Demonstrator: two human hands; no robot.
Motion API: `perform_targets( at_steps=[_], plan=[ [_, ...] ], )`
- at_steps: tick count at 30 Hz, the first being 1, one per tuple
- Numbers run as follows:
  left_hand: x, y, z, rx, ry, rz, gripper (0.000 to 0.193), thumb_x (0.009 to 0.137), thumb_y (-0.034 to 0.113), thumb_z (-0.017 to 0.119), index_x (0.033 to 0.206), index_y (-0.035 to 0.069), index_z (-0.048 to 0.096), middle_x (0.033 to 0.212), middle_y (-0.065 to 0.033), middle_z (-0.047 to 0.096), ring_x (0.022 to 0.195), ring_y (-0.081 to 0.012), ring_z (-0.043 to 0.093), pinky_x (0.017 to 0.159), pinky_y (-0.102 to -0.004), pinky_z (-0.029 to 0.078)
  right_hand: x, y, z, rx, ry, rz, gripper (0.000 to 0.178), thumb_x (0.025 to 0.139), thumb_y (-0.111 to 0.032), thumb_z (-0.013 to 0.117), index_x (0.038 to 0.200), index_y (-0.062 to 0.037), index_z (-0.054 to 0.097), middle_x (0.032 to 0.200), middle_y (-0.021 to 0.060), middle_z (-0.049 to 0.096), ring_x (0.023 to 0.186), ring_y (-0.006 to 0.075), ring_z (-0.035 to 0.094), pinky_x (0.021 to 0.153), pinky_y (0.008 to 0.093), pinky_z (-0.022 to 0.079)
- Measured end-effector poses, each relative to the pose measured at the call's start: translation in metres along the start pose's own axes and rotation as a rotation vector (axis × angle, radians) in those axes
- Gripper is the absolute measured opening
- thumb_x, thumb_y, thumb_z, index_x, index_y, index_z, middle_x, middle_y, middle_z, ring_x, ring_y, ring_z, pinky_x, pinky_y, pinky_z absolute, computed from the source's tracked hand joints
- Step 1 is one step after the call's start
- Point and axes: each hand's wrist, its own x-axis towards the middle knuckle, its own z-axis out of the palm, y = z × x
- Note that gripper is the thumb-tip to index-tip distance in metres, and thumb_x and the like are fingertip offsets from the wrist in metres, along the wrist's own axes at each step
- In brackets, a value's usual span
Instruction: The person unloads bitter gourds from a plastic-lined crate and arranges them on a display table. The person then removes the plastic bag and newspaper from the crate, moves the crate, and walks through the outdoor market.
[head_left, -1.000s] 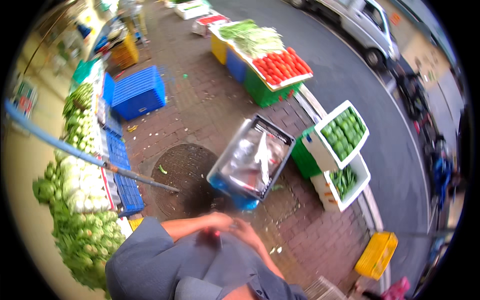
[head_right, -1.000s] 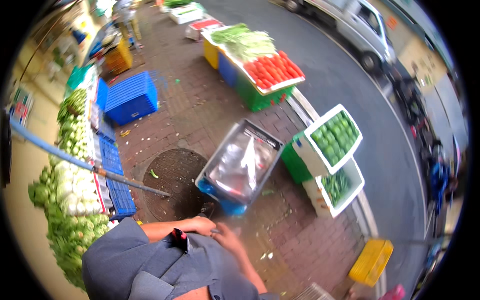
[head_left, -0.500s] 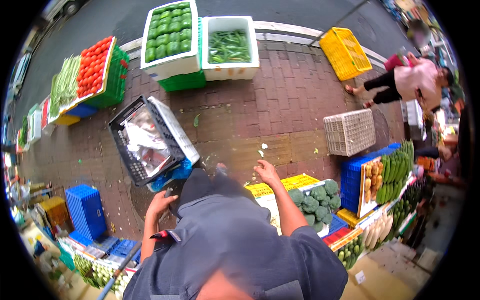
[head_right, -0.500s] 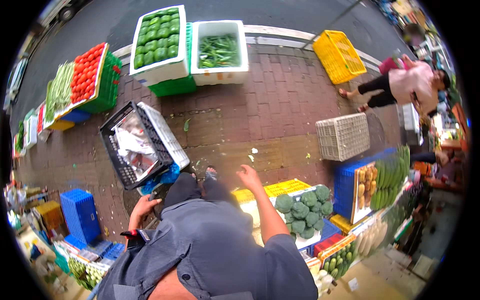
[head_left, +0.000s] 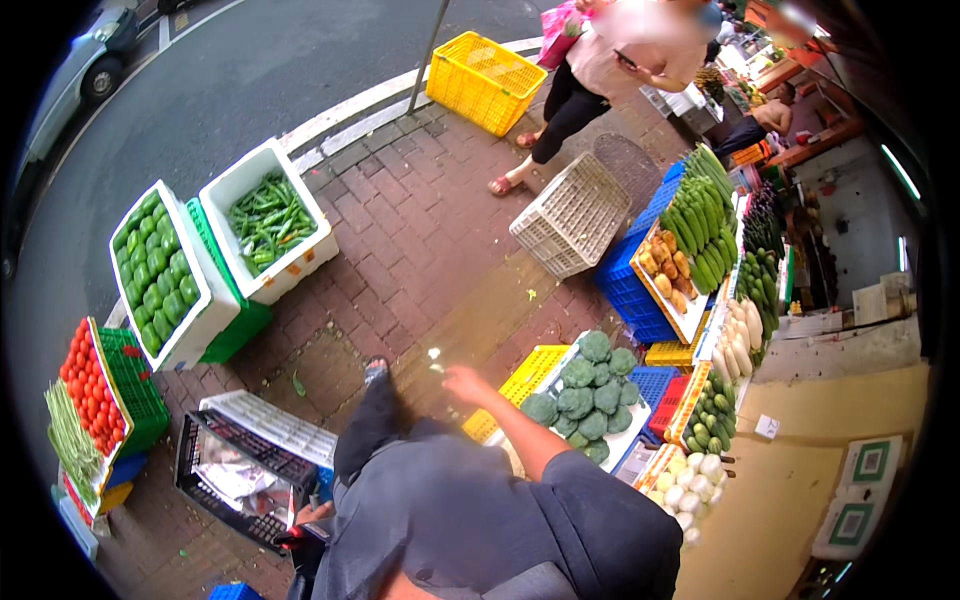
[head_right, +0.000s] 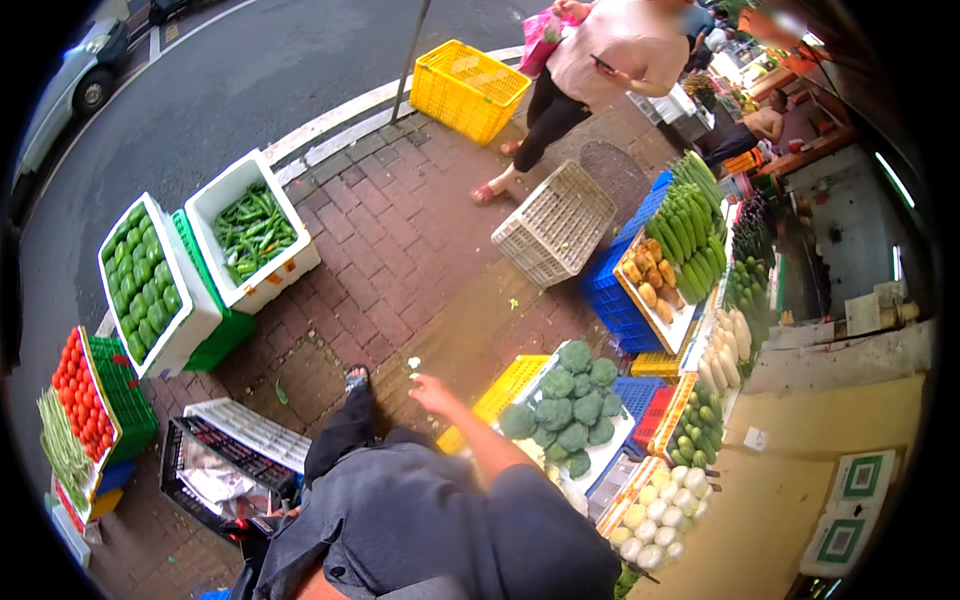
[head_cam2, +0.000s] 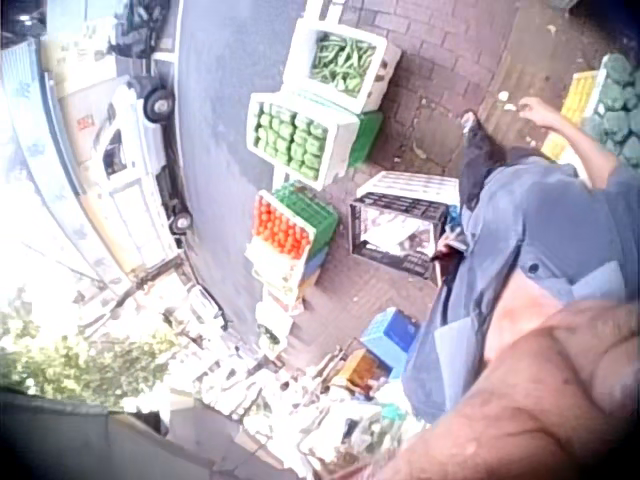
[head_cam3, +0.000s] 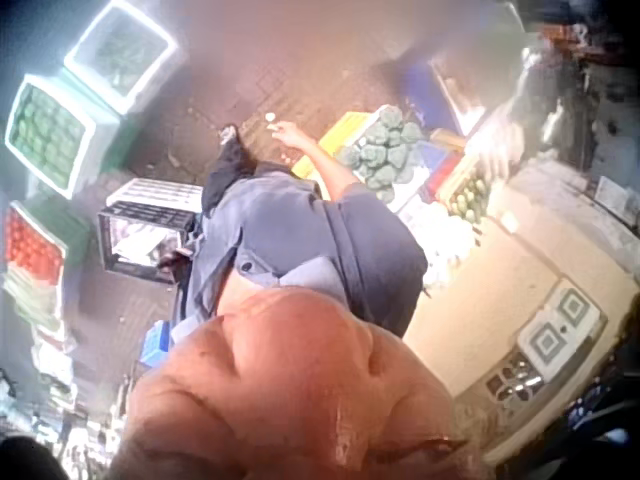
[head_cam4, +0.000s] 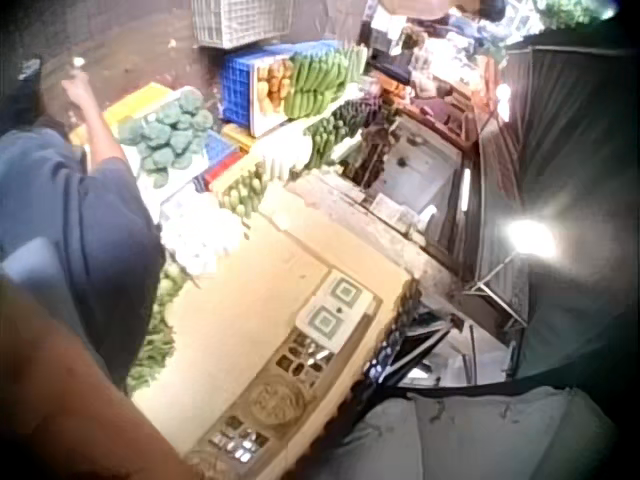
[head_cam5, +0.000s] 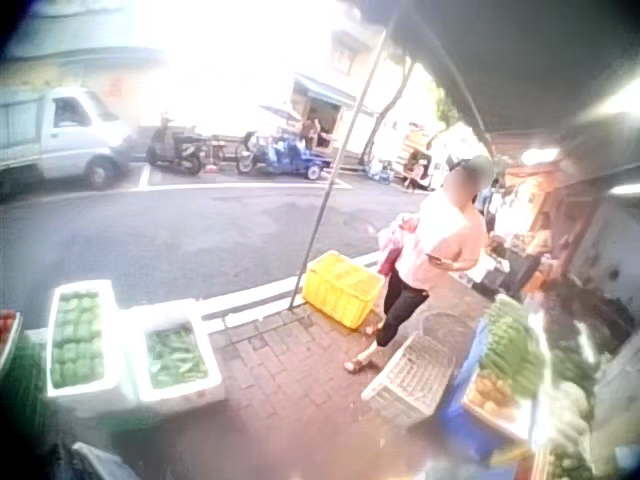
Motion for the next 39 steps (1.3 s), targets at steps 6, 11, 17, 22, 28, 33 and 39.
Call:
perform_targets(
  at_steps=[6,11,17,22,28,33,39],
  plan=[
    [0.035,0.052,0.032,0.100,0.012,-0.017,0.023,0.078,0.025,0.071,0.072,0.007,0.057,0.060,0.0018,0.051,0.051,-0.0086,0.046,0.046,-0.0279,0.035,0.031,0.010,-0.056,0.246,0.058,0.203,0.049,0.085,-0.021,0.063,0.126,0.0012,0.049,0.108,0.0174,0.062,0.080,0.0251,0.064,0.065,0.0353,0.055],
    [0.051,0.063,0.074,0.097,0.070,-0.030,0.022,0.078,0.024,0.071,0.073,0.006,0.057,0.061,0.0009,0.052,0.052,-0.0095,0.048,0.047,-0.0286,0.036,0.045,0.030,-0.087,0.364,0.084,0.251,0.049,0.086,-0.021,0.062,0.127,0.0013,0.048,0.109,0.0177,0.062,0.080,0.0231,0.064,0.064,0.0329,0.054],
    [0.045,0.039,0.140,0.017,0.190,-0.059,0.022,0.077,0.022,0.071,0.074,0.005,0.058,0.063,-0.0002,0.054,0.054,-0.0107,0.049,0.049,-0.0294,0.037,0.068,0.076,-0.154,-0.021,0.102,-0.060,0.050,0.083,-0.030,0.063,0.122,0.0001,0.055,0.113,0.0192,0.062,0.098,0.0285,0.063,0.082,0.0378,0.052],
    [0.032,0.023,0.181,-0.006,0.242,-0.038,0.021,0.076,0.020,0.070,0.075,0.003,0.058,0.065,-0.0011,0.055,0.055,-0.0117,0.050,0.051,-0.0300,0.039,0.090,0.113,-0.254,-0.284,0.219,-0.178,0.048,0.081,-0.028,0.062,0.118,0.0021,0.057,0.112,0.0232,0.061,0.098,0.0314,0.063,0.083,0.0386,0.051],
    [0.036,0.042,0.222,0.028,0.268,-0.051,0.020,0.075,0.019,0.070,0.076,0.002,0.059,0.067,-0.0022,0.056,0.057,-0.0129,0.052,0.052,-0.0308,0.040,0.080,0.137,-0.308,0.171,0.284,-0.040,0.048,0.082,-0.025,0.064,0.121,0.0004,0.055,0.093,0.0159,0.067,0.062,0.0188,0.064,0.062,0.0325,0.052],
    [0.061,0.094,0.249,0.102,0.244,-0.034,0.020,0.074,0.017,0.070,0.076,0.001,0.059,0.068,-0.0031,0.058,0.059,-0.0139,0.053,0.054,-0.0315,0.042,0.060,0.198,-0.306,0.052,0.264,-0.091,0.045,0.084,-0.020,0.064,0.121,0.0031,0.053,0.096,0.0158,0.066,0.070,0.0189,0.064,0.062,0.0325,0.052],
    [0.101,0.162,0.283,0.125,0.239,-0.020,0.020,0.073,0.016,0.070,0.077,-0.001,0.059,0.070,-0.0042,0.059,0.061,-0.0151,0.055,0.056,-0.0323,0.043,0.056,0.248,-0.328,0.297,0.301,0.008,0.045,0.084,-0.019,0.064,0.121,0.0037,0.053,0.097,0.0150,0.065,0.072,0.0194,0.063,0.063,0.0323,0.052]
  ],
)
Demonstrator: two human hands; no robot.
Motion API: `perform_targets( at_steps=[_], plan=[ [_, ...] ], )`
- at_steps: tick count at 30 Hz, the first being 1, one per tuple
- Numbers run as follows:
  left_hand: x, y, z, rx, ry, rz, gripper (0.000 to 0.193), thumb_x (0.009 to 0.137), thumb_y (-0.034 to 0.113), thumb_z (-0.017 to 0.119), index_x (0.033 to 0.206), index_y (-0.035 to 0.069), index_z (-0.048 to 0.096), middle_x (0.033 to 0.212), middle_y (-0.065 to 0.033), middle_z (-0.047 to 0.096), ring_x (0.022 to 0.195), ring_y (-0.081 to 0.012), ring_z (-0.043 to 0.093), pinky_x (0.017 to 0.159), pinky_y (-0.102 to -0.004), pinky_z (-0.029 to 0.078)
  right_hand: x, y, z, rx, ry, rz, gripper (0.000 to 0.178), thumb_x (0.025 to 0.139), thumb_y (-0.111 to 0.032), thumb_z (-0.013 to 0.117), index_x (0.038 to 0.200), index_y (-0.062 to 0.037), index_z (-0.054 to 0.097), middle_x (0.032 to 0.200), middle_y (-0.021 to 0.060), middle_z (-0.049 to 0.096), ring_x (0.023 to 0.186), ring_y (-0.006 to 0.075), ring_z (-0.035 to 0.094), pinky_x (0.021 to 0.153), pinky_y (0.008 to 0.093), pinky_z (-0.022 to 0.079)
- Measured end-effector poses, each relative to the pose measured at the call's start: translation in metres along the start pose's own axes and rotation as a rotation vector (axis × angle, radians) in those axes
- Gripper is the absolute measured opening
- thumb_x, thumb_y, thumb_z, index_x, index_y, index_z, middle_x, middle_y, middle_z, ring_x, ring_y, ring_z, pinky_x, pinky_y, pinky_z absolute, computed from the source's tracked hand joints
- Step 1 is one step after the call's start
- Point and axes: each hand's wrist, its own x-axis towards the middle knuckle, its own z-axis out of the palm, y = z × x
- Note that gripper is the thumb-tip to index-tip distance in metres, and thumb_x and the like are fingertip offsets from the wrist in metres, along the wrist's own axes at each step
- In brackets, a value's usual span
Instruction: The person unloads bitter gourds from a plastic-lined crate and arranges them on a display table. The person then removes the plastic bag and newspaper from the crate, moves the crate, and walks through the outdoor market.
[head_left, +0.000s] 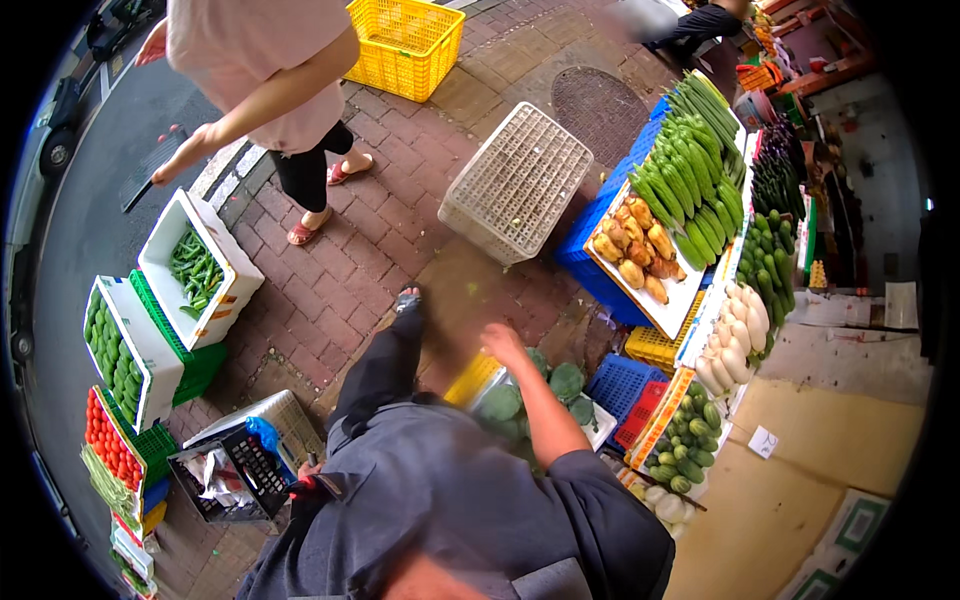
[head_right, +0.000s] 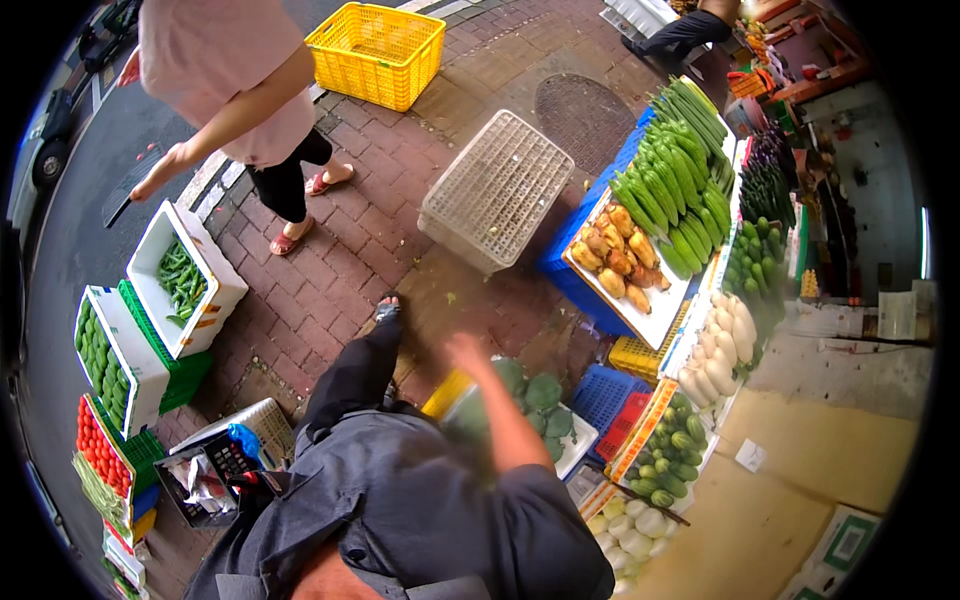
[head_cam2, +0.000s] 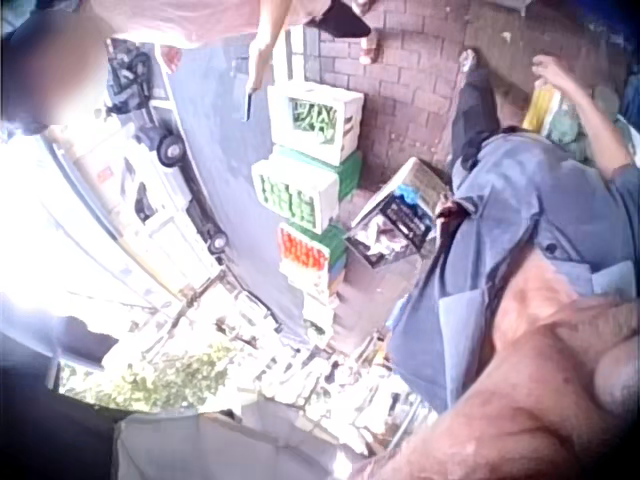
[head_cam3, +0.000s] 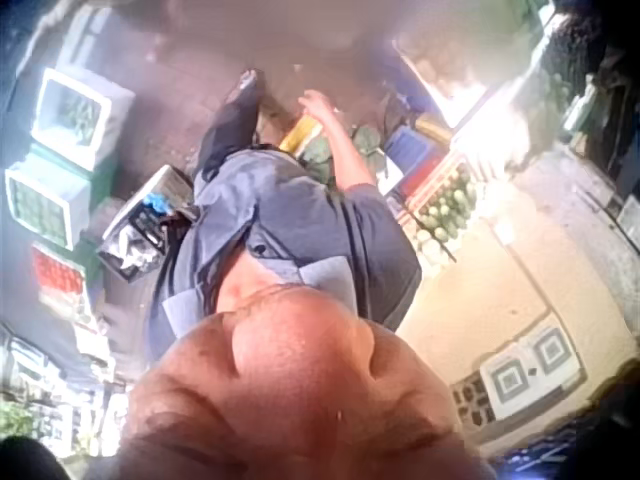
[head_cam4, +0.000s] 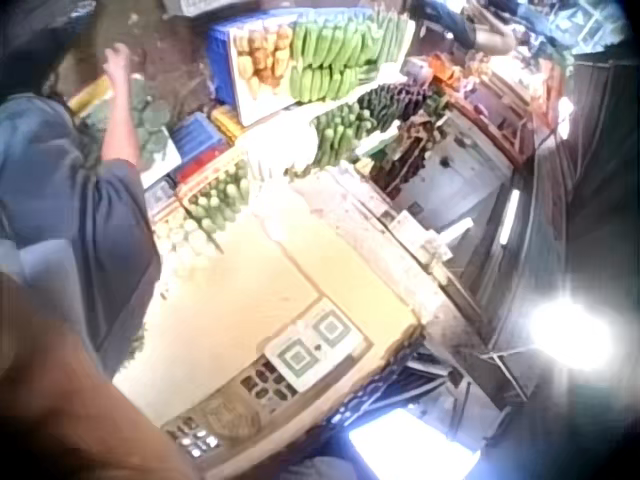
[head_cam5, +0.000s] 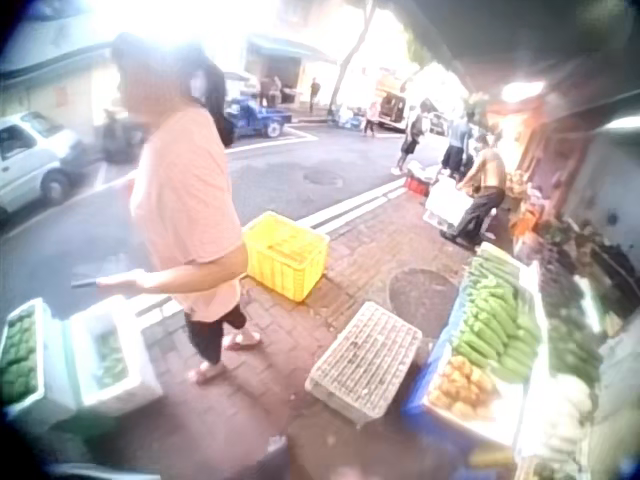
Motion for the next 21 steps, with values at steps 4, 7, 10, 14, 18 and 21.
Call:
perform_targets(
  at_steps=[4,7,10,14,18,21],
  plan=[
    [0.012,0.048,0.019,-0.019,0.018,0.011,0.020,0.073,0.015,0.070,0.078,-0.002,0.060,0.071,-0.0049,0.060,0.062,-0.0159,0.056,0.057,-0.0328,0.044,0.013,-0.030,-0.054,-0.070,0.100,0.234,0.042,0.084,-0.018,0.061,0.119,0.0035,0.055,0.092,0.0124,0.065,0.069,0.0180,0.063,0.058,0.0303,0.049],
    [0.013,0.059,0.022,-0.043,0.070,0.038,0.020,0.072,0.014,0.070,0.078,-0.002,0.060,0.072,-0.0055,0.061,0.063,-0.0164,0.056,0.058,-0.0332,0.045,0.014,-0.072,-0.090,0.228,0.074,0.388,0.036,0.083,-0.019,0.061,0.114,0.0002,0.059,0.086,0.0084,0.065,0.061,0.0157,0.061,0.053,0.0290,0.047],
    [0.045,0.043,0.031,-0.052,0.166,0.128,0.022,0.074,0.016,0.069,0.080,-0.003,0.061,0.071,-0.0079,0.061,0.064,-0.0182,0.058,0.059,-0.0342,0.046,0.034,-0.054,-0.119,0.108,0.040,0.134,0.037,0.083,-0.018,0.061,0.116,-0.0001,0.058,0.084,0.0071,0.064,0.060,0.0144,0.060,0.052,0.0288,0.046],
    [0.038,0.091,0.056,0.216,0.112,0.134,0.025,0.076,0.019,0.067,0.088,-0.003,0.062,0.074,-0.0122,0.063,0.066,-0.0205,0.059,0.060,-0.0359,0.046,0.070,-0.107,-0.149,0.269,0.175,0.460,0.040,0.085,-0.018,0.061,0.121,-0.0011,0.055,0.084,0.0074,0.064,0.060,0.0157,0.060,0.053,0.0287,0.048],
    [0.031,0.136,0.103,-0.144,0.037,0.025,0.023,0.076,0.019,0.065,0.084,-0.003,0.063,0.075,-0.0115,0.065,0.065,-0.0170,0.060,0.060,-0.0331,0.047,0.111,-0.093,-0.165,0.300,0.146,0.325,0.043,0.085,-0.019,0.061,0.121,0.0024,0.054,0.086,0.0093,0.065,0.061,0.0173,0.062,0.056,0.0291,0.050],
    [0.028,0.129,0.122,0.200,0.183,0.149,0.024,0.076,0.020,0.065,0.082,-0.003,0.063,0.072,-0.0102,0.065,0.064,-0.0160,0.061,0.058,-0.0327,0.047,0.139,-0.134,-0.170,0.188,-0.053,0.318,0.044,0.084,-0.019,0.062,0.120,0.0047,0.054,0.087,0.0105,0.065,0.063,0.0179,0.064,0.057,0.0283,0.050]
  ],
)
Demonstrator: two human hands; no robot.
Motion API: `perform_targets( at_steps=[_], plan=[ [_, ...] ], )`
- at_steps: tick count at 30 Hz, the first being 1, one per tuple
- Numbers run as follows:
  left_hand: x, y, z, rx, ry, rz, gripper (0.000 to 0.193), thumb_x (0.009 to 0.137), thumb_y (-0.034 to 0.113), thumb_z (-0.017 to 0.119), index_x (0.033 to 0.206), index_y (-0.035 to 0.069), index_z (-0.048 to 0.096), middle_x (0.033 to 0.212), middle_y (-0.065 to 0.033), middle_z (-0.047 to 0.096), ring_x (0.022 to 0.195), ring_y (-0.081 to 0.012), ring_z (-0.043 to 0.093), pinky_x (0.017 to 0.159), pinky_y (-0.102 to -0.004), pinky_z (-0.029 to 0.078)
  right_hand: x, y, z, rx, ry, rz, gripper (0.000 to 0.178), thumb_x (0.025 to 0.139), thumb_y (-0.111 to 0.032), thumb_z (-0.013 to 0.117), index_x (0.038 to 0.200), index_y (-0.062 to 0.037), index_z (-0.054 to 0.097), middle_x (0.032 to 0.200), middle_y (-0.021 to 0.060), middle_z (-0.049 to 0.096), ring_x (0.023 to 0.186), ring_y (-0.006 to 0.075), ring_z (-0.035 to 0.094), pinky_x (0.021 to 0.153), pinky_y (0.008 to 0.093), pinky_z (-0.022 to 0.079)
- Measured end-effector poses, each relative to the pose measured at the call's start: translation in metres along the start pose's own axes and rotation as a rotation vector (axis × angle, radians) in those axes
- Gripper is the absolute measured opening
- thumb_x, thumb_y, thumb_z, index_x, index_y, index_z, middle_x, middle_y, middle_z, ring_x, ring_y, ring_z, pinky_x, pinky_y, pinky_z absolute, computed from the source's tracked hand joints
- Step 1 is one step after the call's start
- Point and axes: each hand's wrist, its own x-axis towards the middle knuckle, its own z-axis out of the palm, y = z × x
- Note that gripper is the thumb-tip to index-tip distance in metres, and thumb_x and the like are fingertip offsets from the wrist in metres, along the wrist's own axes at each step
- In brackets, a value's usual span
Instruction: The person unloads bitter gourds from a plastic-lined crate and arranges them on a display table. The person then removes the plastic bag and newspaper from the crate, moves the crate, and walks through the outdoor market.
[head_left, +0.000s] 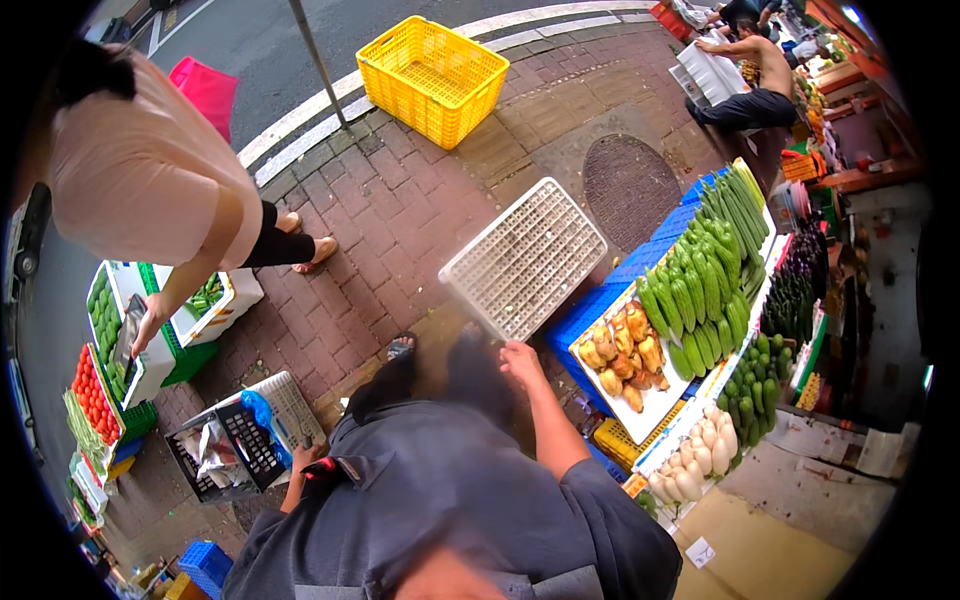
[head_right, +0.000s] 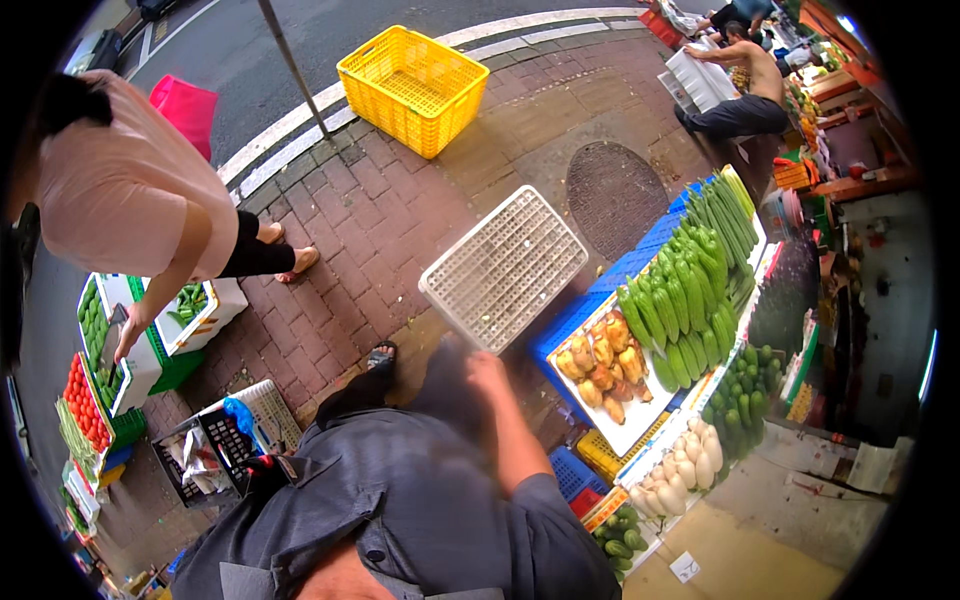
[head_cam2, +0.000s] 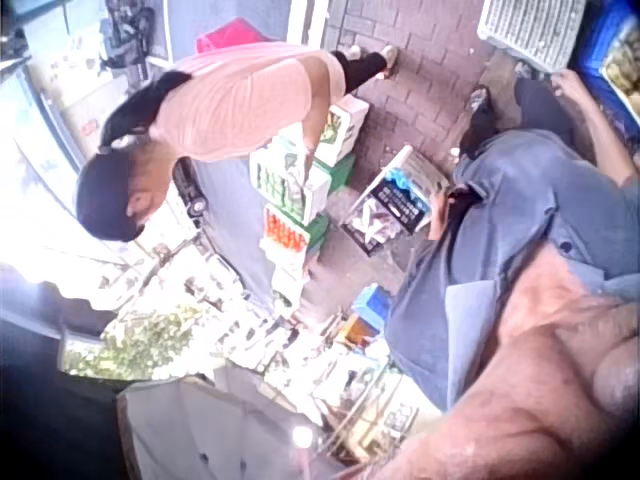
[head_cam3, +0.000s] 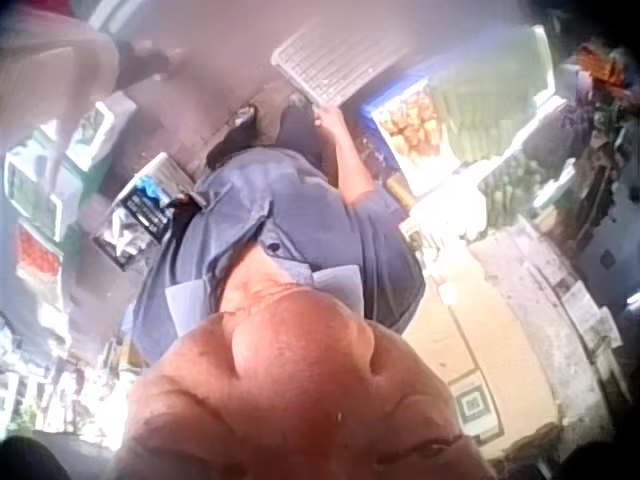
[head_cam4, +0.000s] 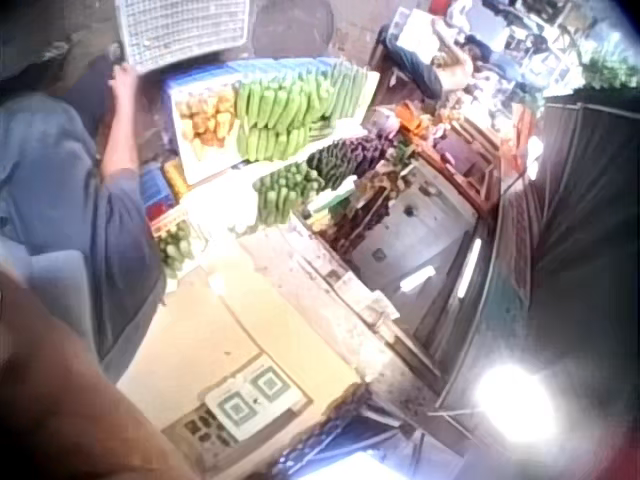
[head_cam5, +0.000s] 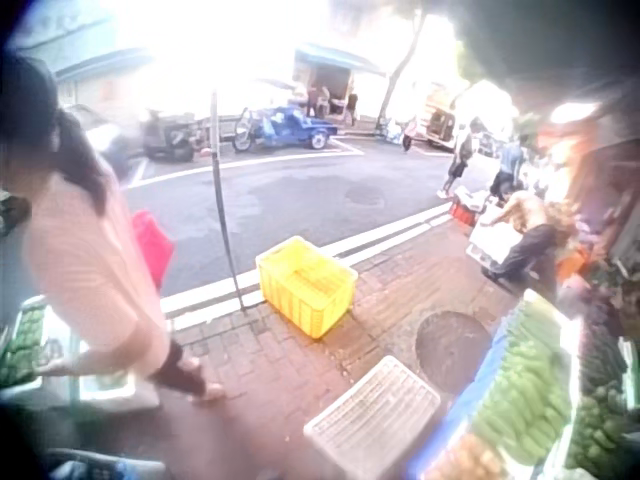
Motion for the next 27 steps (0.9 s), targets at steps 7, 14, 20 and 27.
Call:
perform_targets(
  at_steps=[7,14,20,27],
  plan=[
    [-0.061,0.140,0.032,-0.401,-0.053,-0.148,0.024,0.077,0.020,0.066,0.085,-0.002,0.063,0.068,-0.0066,0.061,0.055,-0.0205,0.057,0.050,-0.0350,0.043,0.081,0.001,-0.070,-0.307,-0.059,-0.208,0.040,0.082,-0.016,0.060,0.117,0.0029,0.056,0.086,0.0101,0.066,0.062,0.0167,0.063,0.058,0.0277,0.050],
    [-0.084,0.189,0.082,-0.249,-0.065,-0.237,0.028,0.075,0.021,0.069,0.091,-0.001,0.061,0.072,-0.0053,0.057,0.062,-0.0158,0.051,0.054,-0.0322,0.042,0.109,-0.037,-0.172,-0.056,0.091,-0.032,0.039,0.087,-0.016,0.061,0.121,0.0018,0.053,0.089,0.0109,0.066,0.060,0.0165,0.063,0.045,0.0238,0.044],
    [-0.099,0.271,0.084,-0.407,-0.148,-0.346,0.033,0.076,0.022,0.070,0.097,-0.001,0.061,0.082,-0.0079,0.059,0.073,-0.0160,0.054,0.064,-0.0333,0.045,0.111,-0.072,-0.186,-0.045,0.107,0.057,0.040,0.087,-0.012,0.059,0.122,0.0067,0.051,0.093,0.0126,0.064,0.067,0.0164,0.062,0.057,0.0265,0.052],
    [-0.025,0.191,0.123,-0.585,-0.158,-0.280,0.021,0.077,0.019,0.068,0.087,0.006,0.055,0.059,0.0003,0.046,0.047,-0.0120,0.040,0.041,-0.0311,0.029,0.130,-0.072,-0.153,-0.060,-0.016,0.062,0.037,0.085,-0.012,0.058,0.119,0.0015,0.055,0.087,0.0113,0.065,0.065,0.0177,0.063,0.056,0.0279,0.052]
  ],
)
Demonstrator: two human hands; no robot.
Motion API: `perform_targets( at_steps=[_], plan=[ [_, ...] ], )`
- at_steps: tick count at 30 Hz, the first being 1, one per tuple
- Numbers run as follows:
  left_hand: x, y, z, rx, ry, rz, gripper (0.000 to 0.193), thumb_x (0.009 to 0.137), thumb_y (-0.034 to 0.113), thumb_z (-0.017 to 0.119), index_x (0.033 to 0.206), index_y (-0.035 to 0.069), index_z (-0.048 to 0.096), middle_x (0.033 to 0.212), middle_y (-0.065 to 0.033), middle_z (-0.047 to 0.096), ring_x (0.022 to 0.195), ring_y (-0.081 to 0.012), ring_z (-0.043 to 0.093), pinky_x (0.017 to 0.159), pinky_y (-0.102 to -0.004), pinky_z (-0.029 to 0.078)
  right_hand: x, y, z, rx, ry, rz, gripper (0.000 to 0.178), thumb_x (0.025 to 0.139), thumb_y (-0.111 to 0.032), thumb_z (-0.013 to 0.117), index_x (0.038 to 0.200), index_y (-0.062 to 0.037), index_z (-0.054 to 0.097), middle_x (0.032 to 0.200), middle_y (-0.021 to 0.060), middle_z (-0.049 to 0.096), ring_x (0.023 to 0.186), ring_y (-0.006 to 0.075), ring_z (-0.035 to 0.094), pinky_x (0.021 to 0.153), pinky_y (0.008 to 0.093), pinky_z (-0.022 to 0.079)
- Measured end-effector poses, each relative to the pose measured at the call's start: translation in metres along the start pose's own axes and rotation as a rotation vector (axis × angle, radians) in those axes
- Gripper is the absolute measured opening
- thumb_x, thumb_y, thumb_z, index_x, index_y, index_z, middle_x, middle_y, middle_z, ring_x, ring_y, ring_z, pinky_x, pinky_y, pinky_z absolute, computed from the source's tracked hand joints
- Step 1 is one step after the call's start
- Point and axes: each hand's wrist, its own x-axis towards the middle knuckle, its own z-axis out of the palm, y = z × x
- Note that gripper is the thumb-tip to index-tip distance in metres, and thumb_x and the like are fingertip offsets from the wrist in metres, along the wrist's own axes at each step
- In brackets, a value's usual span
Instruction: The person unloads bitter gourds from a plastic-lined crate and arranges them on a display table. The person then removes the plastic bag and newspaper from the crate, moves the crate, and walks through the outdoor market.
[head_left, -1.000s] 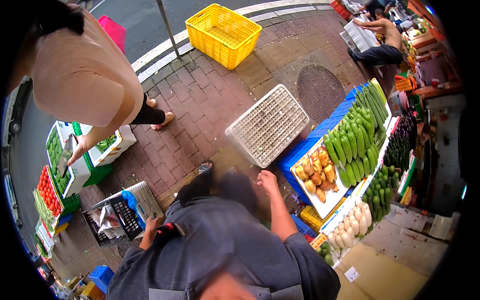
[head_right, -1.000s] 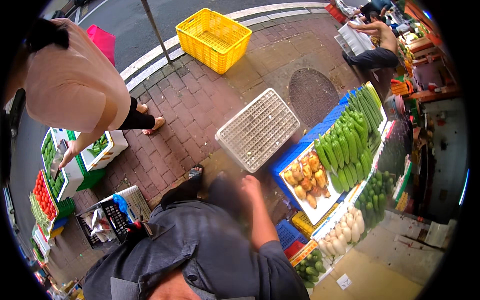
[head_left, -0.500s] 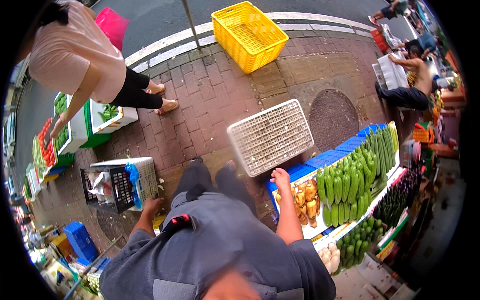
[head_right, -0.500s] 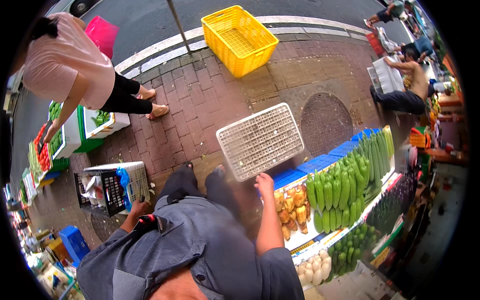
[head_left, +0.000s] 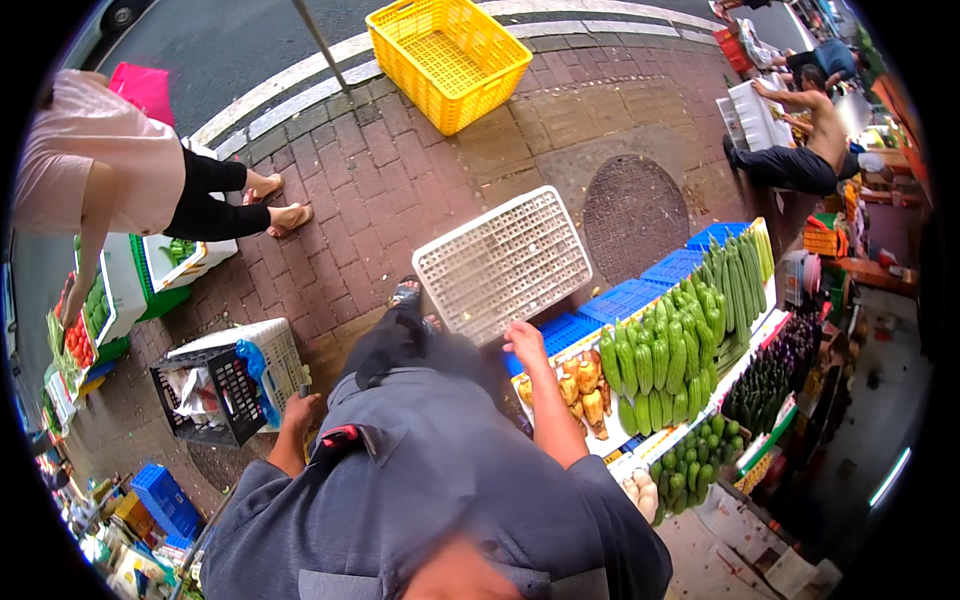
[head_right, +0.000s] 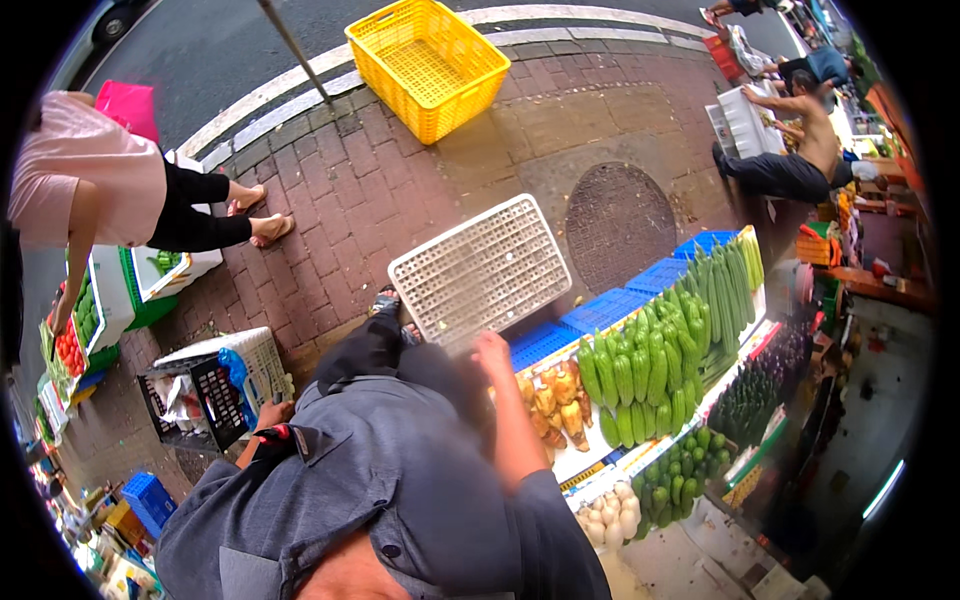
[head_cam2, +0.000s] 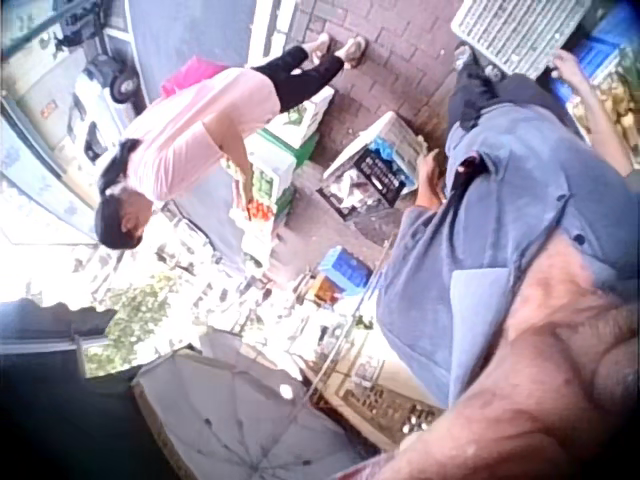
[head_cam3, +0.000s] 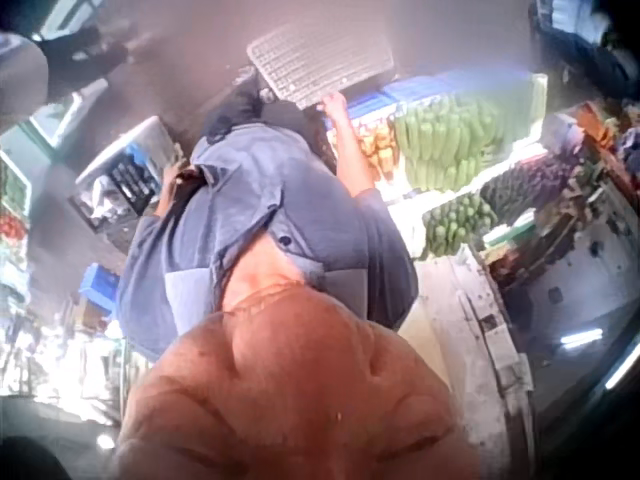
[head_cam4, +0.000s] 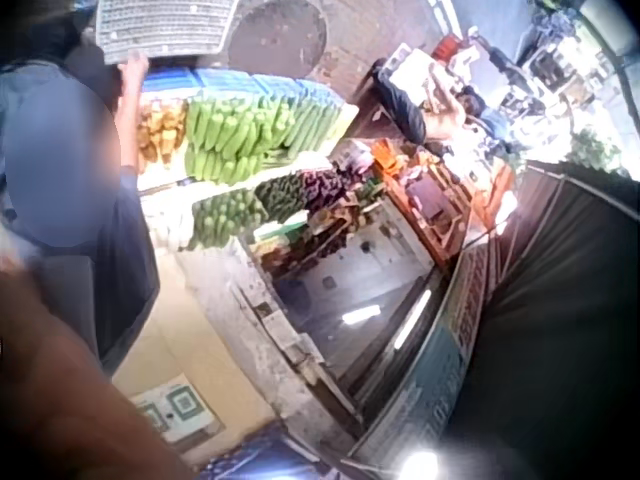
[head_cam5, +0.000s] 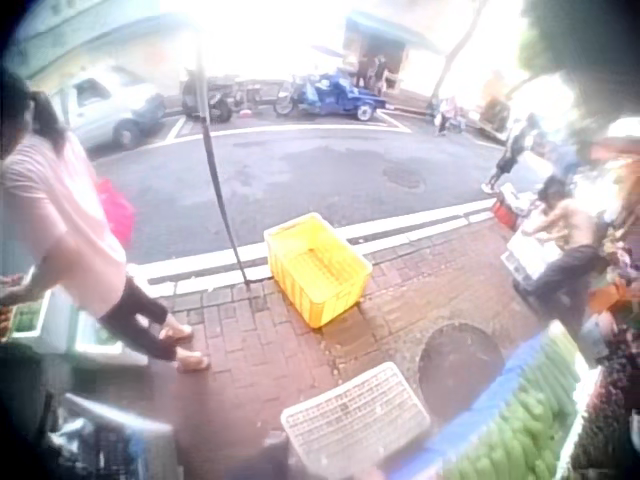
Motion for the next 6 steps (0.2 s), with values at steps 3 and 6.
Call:
perform_targets(
  at_steps=[3,6],
  plan=[
    [-0.028,0.047,0.013,0.179,0.184,-0.048,0.022,0.077,0.017,0.066,0.093,0.005,0.056,0.057,0.0017,0.044,0.044,-0.0110,0.039,0.039,-0.0296,0.029,0.008,-0.003,-0.002,-0.097,-0.026,-0.002,0.040,0.083,-0.014,0.060,0.119,0.0022,0.055,0.089,0.0116,0.065,0.064,0.0183,0.063,0.056,0.0283,0.051],
    [-0.025,0.059,0.010,0.104,0.052,0.025,0.039,0.076,0.014,0.064,0.113,0.008,0.056,0.058,0.0019,0.049,0.042,-0.0113,0.042,0.038,-0.0274,0.031,0.012,-0.017,-0.020,-0.093,0.022,0.028,0.041,0.082,-0.015,0.061,0.119,0.0024,0.055,0.091,0.0124,0.066,0.065,0.0182,0.063,0.056,0.0285,0.051]
  ],
)
